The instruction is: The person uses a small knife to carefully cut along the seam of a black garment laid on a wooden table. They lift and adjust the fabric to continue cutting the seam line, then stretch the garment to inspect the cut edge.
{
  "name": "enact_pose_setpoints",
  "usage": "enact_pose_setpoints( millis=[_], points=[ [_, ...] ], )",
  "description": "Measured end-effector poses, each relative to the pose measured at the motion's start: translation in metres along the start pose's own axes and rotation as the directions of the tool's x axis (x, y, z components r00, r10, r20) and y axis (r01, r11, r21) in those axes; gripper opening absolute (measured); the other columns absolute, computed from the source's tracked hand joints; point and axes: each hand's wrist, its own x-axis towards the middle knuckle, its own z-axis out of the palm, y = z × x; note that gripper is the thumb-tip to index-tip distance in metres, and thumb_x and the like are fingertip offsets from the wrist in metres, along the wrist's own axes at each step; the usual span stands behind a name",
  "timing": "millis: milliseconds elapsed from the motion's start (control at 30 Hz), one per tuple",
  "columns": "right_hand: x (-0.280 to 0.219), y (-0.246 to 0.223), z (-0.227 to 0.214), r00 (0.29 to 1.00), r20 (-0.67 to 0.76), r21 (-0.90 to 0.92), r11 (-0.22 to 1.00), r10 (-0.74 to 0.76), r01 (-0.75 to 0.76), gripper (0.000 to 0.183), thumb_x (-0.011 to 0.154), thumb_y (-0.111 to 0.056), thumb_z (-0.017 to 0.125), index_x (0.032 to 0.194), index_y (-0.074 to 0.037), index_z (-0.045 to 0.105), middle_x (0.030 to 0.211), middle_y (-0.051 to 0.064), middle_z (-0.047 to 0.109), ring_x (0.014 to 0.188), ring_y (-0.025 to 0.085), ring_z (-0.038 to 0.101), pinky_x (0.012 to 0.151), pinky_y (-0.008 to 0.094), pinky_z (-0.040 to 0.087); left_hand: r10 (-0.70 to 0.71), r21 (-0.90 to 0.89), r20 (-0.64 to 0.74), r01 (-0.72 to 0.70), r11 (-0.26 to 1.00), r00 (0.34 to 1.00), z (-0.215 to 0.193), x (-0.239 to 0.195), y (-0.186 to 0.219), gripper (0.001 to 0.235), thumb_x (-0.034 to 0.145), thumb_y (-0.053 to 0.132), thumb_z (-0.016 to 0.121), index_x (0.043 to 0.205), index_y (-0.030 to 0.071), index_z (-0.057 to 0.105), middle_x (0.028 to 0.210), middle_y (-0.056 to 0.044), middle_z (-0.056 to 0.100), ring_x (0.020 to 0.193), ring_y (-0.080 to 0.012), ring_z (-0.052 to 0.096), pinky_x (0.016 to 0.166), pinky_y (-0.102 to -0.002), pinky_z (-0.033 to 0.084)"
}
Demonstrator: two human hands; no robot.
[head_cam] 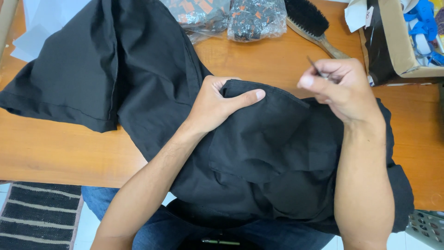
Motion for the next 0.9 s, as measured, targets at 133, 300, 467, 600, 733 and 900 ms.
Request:
enact_pose_setpoints(
  millis=[133, 300, 467, 600, 733, 900],
  points=[
    [0.001, -0.002, -0.007, 0.996, -0.049, 0.090, 0.993, -0.074, 0.078, 0.019, 0.085, -0.017, 0.055, 0.079, 0.000, 0.054, 0.050, -0.003, 0.029, 0.042, 0.003, 0.022, 0.041, 0.016, 0.017, 0.021, -0.014, 0.012, -0.021, 1.000, 1.000, -0.001, 0.000, 0.000, 0.032, 0.071, 0.024, 0.068, 0.049, 0.014, 0.047, 0.048, 0.006, 0.048, 0.045, -0.0034, 0.048, 0.044, -0.016, 0.036],
    [0.000, -0.006, -0.005, 0.976, 0.218, -0.108, 0.994, 0.009, 0.015, 0.016, 0.069, -0.008, 0.067, 0.084, -0.002, 0.064, 0.074, 0.004, 0.063, 0.065, 0.008, 0.055, 0.061, 0.017, 0.043, 0.107, 0.079, -0.015, -0.105, 0.991, 0.994, 0.000, 0.001, 0.001, 0.043, 0.073, 0.022, 0.067, 0.047, 0.017, 0.033, 0.046, 0.010, 0.030, 0.045, -0.0002, 0.029, 0.043, -0.017, 0.022],
    [-0.004, -0.007, -0.002, 0.993, 0.109, -0.111, 0.992, -0.051, 0.063, 0.020, 0.065, -0.007, 0.073, 0.081, -0.001, 0.064, 0.069, 0.002, 0.058, 0.062, 0.006, 0.049, 0.059, 0.016, 0.040, 0.112, 0.105, -0.073, -0.104, 0.989, 0.991, -0.006, 0.002, 0.004, 0.034, 0.074, 0.020, 0.067, 0.050, 0.014, 0.045, 0.049, 0.010, 0.041, 0.049, 0.0011, 0.038, 0.045, -0.015, 0.029],
    [-0.005, -0.009, 0.000, 0.993, 0.051, -0.109, 0.988, -0.106, 0.111, 0.018, 0.068, -0.008, 0.072, 0.082, 0.000, 0.063, 0.071, 0.004, 0.058, 0.063, 0.007, 0.051, 0.060, 0.016, 0.041, 0.089, 0.137, -0.093, -0.076, 0.988, 0.992, -0.008, 0.003, 0.005, 0.039, 0.074, 0.020, 0.067, 0.048, 0.016, 0.038, 0.048, 0.010, 0.035, 0.047, 0.0006, 0.034, 0.045, -0.015, 0.027],
    [-0.003, -0.011, 0.004, 0.995, 0.044, -0.105, 0.990, -0.086, 0.090, 0.017, 0.068, -0.008, 0.072, 0.082, -0.001, 0.064, 0.070, 0.004, 0.060, 0.063, 0.007, 0.053, 0.060, 0.015, 0.042, 0.324, 0.324, -0.101, -0.277, 0.905, 0.941, -0.007, 0.003, 0.001, 0.009, 0.074, 0.016, 0.065, 0.081, 0.010, 0.065, 0.082, 0.001, 0.063, 0.077, -0.0074, 0.058, 0.073, -0.019, 0.044],
    [-0.002, -0.012, 0.009, 0.992, 0.095, -0.111, 0.990, -0.082, 0.092, 0.020, 0.068, -0.008, 0.071, 0.085, -0.001, 0.064, 0.076, 0.005, 0.064, 0.069, 0.007, 0.058, 0.065, 0.015, 0.047, 0.672, 0.771, 0.326, -0.598, 0.218, 0.665, -0.005, -0.002, -0.001, 0.044, 0.083, 0.004, 0.056, 0.122, 0.021, 0.046, 0.122, -0.005, 0.049, 0.098, -0.0185, 0.058, 0.084, -0.035, 0.036]
  ],
)
